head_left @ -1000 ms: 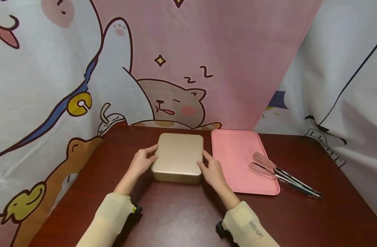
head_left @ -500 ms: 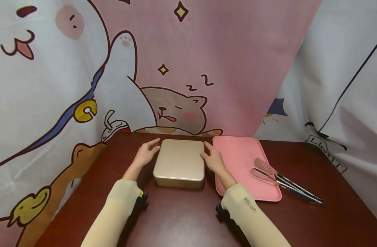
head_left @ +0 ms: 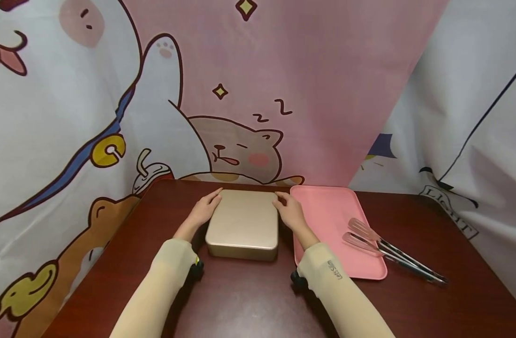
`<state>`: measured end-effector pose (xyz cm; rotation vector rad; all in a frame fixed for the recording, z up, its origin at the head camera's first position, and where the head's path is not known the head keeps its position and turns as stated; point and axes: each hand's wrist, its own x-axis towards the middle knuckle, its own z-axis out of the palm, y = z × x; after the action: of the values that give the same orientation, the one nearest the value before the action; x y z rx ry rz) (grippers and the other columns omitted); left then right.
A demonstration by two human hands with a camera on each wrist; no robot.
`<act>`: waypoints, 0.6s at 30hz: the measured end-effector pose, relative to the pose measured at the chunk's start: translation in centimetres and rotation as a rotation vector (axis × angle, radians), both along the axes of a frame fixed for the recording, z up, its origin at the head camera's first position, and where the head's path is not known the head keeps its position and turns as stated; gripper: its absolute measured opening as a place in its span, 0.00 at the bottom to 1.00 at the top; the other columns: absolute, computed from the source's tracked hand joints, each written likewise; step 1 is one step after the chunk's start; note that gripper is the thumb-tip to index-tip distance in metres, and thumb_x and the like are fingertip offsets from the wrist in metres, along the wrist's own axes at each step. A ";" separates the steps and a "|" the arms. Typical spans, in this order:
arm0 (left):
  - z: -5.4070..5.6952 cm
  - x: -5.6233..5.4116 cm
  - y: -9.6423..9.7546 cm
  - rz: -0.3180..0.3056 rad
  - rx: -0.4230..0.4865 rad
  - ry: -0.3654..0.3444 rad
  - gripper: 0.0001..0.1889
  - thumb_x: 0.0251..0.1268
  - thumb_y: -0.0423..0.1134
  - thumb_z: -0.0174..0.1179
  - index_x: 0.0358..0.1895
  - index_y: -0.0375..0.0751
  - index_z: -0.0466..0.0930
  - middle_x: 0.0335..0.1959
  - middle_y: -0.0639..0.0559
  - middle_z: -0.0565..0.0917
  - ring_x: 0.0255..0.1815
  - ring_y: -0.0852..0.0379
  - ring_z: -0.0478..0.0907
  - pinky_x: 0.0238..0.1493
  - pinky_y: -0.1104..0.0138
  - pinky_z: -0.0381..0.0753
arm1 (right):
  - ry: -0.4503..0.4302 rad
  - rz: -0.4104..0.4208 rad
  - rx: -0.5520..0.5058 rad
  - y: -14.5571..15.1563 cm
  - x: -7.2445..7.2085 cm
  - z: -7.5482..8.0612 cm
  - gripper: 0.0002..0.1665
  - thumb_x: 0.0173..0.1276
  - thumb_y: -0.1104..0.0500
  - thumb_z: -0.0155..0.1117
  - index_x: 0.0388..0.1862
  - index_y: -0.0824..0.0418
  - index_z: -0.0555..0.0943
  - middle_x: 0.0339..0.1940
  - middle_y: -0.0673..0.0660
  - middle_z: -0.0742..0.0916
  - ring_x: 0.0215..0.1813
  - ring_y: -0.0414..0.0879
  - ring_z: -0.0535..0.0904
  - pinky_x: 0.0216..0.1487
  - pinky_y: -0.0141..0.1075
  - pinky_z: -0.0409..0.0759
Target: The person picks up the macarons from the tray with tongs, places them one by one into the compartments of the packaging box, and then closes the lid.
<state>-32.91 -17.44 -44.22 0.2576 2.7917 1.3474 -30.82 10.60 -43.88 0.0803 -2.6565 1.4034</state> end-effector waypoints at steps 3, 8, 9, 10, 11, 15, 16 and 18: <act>0.1 0.0 0.3 0.043 0.018 -0.031 0.28 0.83 0.49 0.40 0.75 0.36 0.62 0.75 0.35 0.66 0.77 0.36 0.61 0.78 0.46 0.59 | -0.068 -0.026 -0.033 0.0 -0.4 0.1 0.27 0.76 0.54 0.56 0.67 0.69 0.75 0.68 0.68 0.79 0.72 0.63 0.71 0.73 0.54 0.68; -0.5 0.2 1.0 0.114 0.048 -0.060 0.28 0.82 0.48 0.41 0.71 0.28 0.67 0.70 0.30 0.71 0.73 0.35 0.67 0.75 0.47 0.65 | -0.139 -0.071 -0.098 0.0 -0.2 -0.1 0.26 0.74 0.53 0.59 0.63 0.69 0.78 0.64 0.68 0.82 0.68 0.62 0.75 0.71 0.51 0.71; -0.6 0.3 1.2 0.126 0.048 -0.064 0.28 0.82 0.48 0.42 0.70 0.28 0.68 0.69 0.30 0.72 0.71 0.35 0.68 0.74 0.47 0.66 | -0.147 -0.080 -0.111 0.0 -0.2 -0.2 0.26 0.73 0.53 0.60 0.62 0.69 0.79 0.63 0.67 0.82 0.67 0.61 0.76 0.71 0.51 0.72; -0.6 0.3 1.3 0.134 0.046 -0.064 0.28 0.82 0.48 0.42 0.70 0.28 0.69 0.68 0.31 0.74 0.70 0.35 0.70 0.73 0.47 0.68 | -0.149 -0.084 -0.114 0.1 -0.2 -0.1 0.25 0.73 0.53 0.60 0.61 0.69 0.80 0.62 0.68 0.83 0.66 0.61 0.76 0.70 0.51 0.72; -0.6 0.2 1.3 0.143 0.045 -0.066 0.28 0.81 0.48 0.43 0.69 0.29 0.70 0.67 0.31 0.75 0.70 0.36 0.70 0.72 0.48 0.68 | -0.152 -0.086 -0.116 0.1 -0.2 -0.1 0.25 0.73 0.53 0.60 0.61 0.69 0.80 0.62 0.68 0.83 0.66 0.61 0.77 0.69 0.51 0.73; -0.3 -0.2 1.2 0.156 0.045 -0.045 0.28 0.82 0.49 0.42 0.70 0.31 0.70 0.67 0.32 0.75 0.70 0.36 0.71 0.73 0.48 0.68 | -0.149 -0.075 -0.109 0.2 -0.7 0.1 0.25 0.73 0.52 0.60 0.61 0.68 0.80 0.61 0.67 0.84 0.64 0.60 0.78 0.67 0.50 0.75; -0.2 -0.4 1.2 0.152 0.044 -0.033 0.28 0.82 0.49 0.42 0.70 0.31 0.69 0.68 0.33 0.75 0.71 0.37 0.70 0.73 0.48 0.67 | -0.152 -0.065 -0.120 0.3 -0.9 0.2 0.26 0.74 0.52 0.60 0.62 0.68 0.79 0.62 0.67 0.83 0.64 0.60 0.78 0.66 0.49 0.76; 0.1 -0.6 0.9 0.134 0.058 -0.009 0.28 0.83 0.49 0.40 0.71 0.32 0.68 0.69 0.33 0.73 0.72 0.37 0.68 0.75 0.48 0.65 | -0.168 -0.037 -0.208 0.7 -1.1 0.3 0.26 0.76 0.53 0.57 0.65 0.69 0.77 0.63 0.68 0.82 0.65 0.59 0.78 0.67 0.48 0.77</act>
<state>-33.48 -16.51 -44.13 0.0666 2.8111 1.4539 -31.92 11.31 -43.57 -0.1116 -2.6046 1.7353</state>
